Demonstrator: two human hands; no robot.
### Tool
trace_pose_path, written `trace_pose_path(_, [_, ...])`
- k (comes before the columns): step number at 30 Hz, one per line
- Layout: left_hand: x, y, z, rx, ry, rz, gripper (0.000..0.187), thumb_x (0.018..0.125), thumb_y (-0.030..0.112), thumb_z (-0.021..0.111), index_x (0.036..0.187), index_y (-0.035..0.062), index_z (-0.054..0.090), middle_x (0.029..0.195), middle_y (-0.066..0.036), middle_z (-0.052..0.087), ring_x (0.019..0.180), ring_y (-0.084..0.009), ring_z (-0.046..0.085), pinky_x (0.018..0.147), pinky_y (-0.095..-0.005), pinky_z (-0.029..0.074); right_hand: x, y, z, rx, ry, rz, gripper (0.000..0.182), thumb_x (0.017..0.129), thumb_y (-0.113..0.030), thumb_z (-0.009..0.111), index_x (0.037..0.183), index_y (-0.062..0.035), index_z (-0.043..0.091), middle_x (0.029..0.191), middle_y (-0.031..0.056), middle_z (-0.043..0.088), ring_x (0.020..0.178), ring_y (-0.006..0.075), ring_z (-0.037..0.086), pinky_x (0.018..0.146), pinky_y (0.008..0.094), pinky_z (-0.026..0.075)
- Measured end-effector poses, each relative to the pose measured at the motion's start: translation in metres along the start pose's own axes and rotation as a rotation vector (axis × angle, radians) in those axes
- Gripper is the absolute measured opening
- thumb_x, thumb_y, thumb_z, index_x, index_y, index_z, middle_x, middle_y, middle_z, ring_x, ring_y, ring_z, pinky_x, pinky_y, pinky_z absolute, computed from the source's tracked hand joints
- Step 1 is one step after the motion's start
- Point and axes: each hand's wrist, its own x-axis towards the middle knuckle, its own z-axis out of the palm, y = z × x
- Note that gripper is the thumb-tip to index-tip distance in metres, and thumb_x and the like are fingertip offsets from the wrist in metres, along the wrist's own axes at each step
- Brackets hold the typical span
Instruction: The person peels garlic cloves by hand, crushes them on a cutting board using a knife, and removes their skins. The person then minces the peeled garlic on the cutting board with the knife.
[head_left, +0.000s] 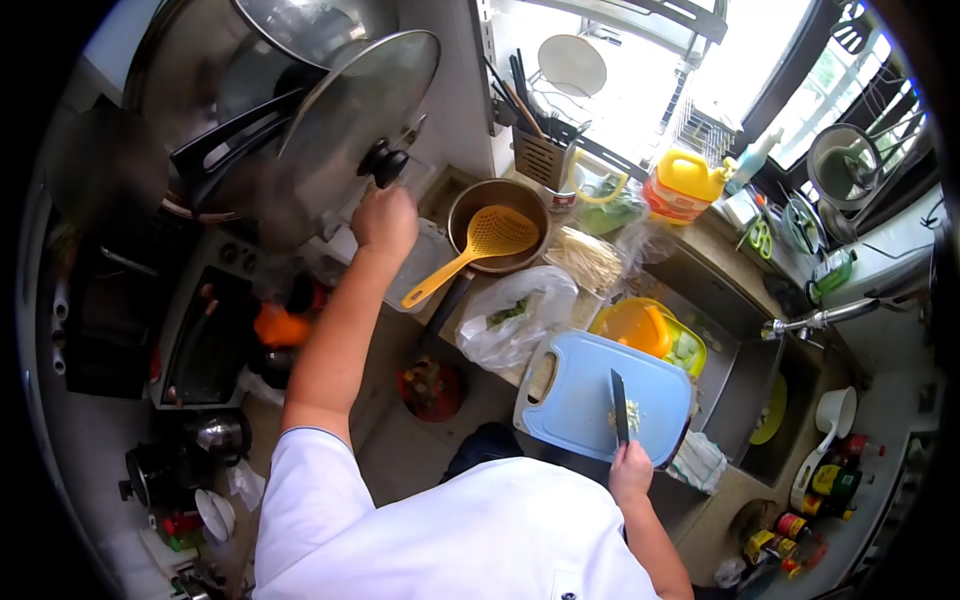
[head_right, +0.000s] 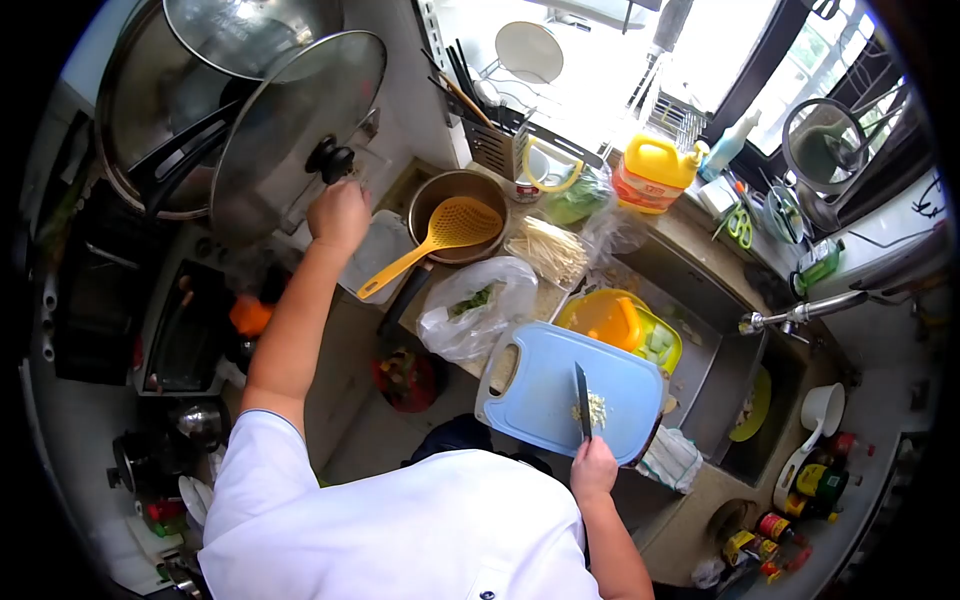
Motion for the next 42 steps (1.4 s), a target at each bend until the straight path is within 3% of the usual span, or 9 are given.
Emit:
trace_pose_path(5, [0.000,-0.003,0.010,-0.099,0.141,0.028,0.017,0.090,0.024,0.068,0.090,0.0070,0.070,0.092,-0.015,0.072,0.080,-0.0391,0.069,0.072,-0.0513,0.055,0.002,0.006,-0.002,0.037,0.014,-0.060,0.020,0.097,-0.014,0.061,0.081,-0.0019,0.055,0.074,0.0223,0.060,0.070,0.0451,0.060,0.063,0.0552,0.046])
trace_pose_path(7, [-0.006,-0.002,0.013,-0.088,0.299,0.139,0.012,0.091,0.020,0.066,0.089,0.0081,0.069,0.088,-0.014,0.070,0.076,-0.0373,0.068,0.068,-0.0501,0.054,0.003,0.012,-0.001,-0.032,-0.024,-0.037,0.020,0.097,-0.014,0.060,0.081,-0.0031,0.056,0.076,0.0202,0.061,0.071,0.0426,0.061,0.063,0.0528,0.048])
trace_pose_path(9, [-0.032,0.027,-0.005,-0.352,0.348,0.238,0.009,0.092,0.016,0.064,0.086,0.0095,0.068,0.082,-0.012,0.066,0.073,-0.0345,0.066,0.063,-0.0471,0.053,0.006,0.009,-0.004,-0.033,-0.026,-0.061,0.020,0.097,-0.014,0.060,0.081,-0.0030,0.056,0.076,0.0202,0.061,0.070,0.0427,0.061,0.063,0.0526,0.048])
trace_pose_path(12, [-0.106,0.089,-0.031,-0.583,0.277,0.506,0.009,0.090,0.014,0.065,0.083,0.0092,0.065,0.077,-0.010,0.057,0.066,-0.0293,0.062,0.057,-0.0424,0.052,0.005,0.009,-0.004,-0.031,-0.008,-0.070,0.020,0.097,-0.014,0.060,0.081,-0.0029,0.055,0.075,0.0201,0.061,0.070,0.0427,0.061,0.062,0.0526,0.047])
trace_pose_path(14, [-0.165,0.124,-0.016,-0.677,0.118,0.668,0.012,0.088,0.013,0.064,0.078,0.0076,0.059,0.076,-0.010,0.056,0.062,-0.0279,0.061,0.054,-0.0400,0.051,0.008,0.013,-0.001,-0.048,-0.036,-0.080,0.019,0.096,-0.013,0.061,0.081,-0.0029,0.055,0.074,0.0201,0.061,0.070,0.0427,0.061,0.062,0.0529,0.047])
trace_pose_path(20, [-0.291,0.178,0.065,-0.655,-0.491,0.822,0.008,0.087,0.014,0.064,0.085,0.0062,0.063,0.083,-0.014,0.065,0.072,-0.0329,0.070,0.064,-0.0437,0.057,0.011,0.007,0.002,-0.025,-0.035,-0.116,0.019,0.095,-0.012,0.061,0.080,-0.0031,0.055,0.074,0.0203,0.060,0.069,0.0428,0.061,0.062,0.0529,0.047])
trace_pose_path(27, [-0.298,0.183,0.122,-0.583,-0.666,0.701,0.013,0.088,0.012,0.058,0.095,0.0036,0.064,0.090,-0.018,0.069,0.081,-0.0376,0.071,0.071,-0.0485,0.058,0.010,0.001,-0.001,0.024,-0.011,-0.121,0.017,0.096,-0.013,0.061,0.082,-0.0036,0.056,0.074,0.0198,0.061,0.070,0.0421,0.062,0.063,0.0526,0.049])
trace_pose_path(35, [-0.301,0.175,0.144,-0.690,-0.402,0.655,0.006,0.083,0.012,0.067,0.087,0.0084,0.068,0.085,-0.015,0.065,0.078,-0.0373,0.067,0.068,-0.0488,0.056,0.010,-0.011,0.003,0.153,-0.047,-0.062,0.016,0.094,-0.012,0.060,0.083,-0.0021,0.057,0.078,0.0226,0.062,0.074,0.0452,0.063,0.066,0.0545,0.050])
trace_pose_path(42, [-0.300,0.183,0.126,-0.729,-0.394,0.614,0.008,0.085,0.011,0.072,0.091,0.0067,0.070,0.089,-0.013,0.066,0.079,-0.0344,0.067,0.070,-0.0439,0.055,0.009,-0.010,0.004,0.136,-0.065,-0.071,0.014,0.096,-0.015,0.058,0.086,-0.0055,0.056,0.076,0.0176,0.064,0.070,0.0396,0.065,0.064,0.0507,0.054])
